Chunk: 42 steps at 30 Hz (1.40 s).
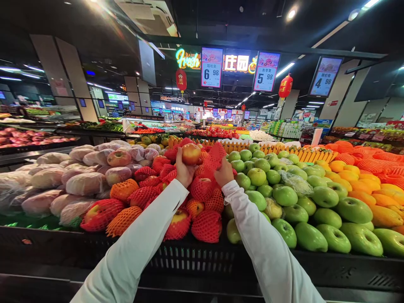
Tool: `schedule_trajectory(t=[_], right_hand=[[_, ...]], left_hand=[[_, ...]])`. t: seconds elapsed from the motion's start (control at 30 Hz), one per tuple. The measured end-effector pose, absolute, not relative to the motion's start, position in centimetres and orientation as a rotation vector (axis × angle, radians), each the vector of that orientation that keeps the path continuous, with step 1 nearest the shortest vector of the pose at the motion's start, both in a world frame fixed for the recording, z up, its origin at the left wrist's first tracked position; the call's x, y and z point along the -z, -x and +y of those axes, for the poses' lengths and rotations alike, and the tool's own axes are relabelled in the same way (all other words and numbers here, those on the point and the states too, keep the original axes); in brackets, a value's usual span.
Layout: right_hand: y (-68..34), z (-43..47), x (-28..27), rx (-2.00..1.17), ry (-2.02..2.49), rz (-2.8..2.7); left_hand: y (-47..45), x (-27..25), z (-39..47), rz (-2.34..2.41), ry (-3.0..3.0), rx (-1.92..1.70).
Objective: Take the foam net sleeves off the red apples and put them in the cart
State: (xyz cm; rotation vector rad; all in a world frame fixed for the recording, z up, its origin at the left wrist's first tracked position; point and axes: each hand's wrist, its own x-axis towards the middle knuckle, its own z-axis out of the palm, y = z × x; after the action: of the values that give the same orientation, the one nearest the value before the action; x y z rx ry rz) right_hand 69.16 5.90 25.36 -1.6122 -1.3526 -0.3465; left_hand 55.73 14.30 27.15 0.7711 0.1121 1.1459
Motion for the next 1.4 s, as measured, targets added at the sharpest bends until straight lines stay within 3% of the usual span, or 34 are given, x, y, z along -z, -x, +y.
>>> schedule_trajectory(t=[0.47,0.73,1.0,1.4], right_hand=[[-68.5,5.4,-25.7,0.403,1.362,-1.468],[-68.2,5.3,-25.4,0.340,1.465,-1.474],[-67.7,5.2,-26.0,0.264,1.252,-1.456],[-66.1,3.4,-26.8,0.566,1.107,-1.419]], left_hand=[[-56.4,-26.3,13.4,-0.011,-1.222,-1.152],[-55.6,-26.8,12.2,0.060,-1.130,-0.983],[-56.3,-27.2,12.7,0.071,-0.865,-1.091],[-56.1,-27.2,13.1,0.097,-0.819,-1.116]])
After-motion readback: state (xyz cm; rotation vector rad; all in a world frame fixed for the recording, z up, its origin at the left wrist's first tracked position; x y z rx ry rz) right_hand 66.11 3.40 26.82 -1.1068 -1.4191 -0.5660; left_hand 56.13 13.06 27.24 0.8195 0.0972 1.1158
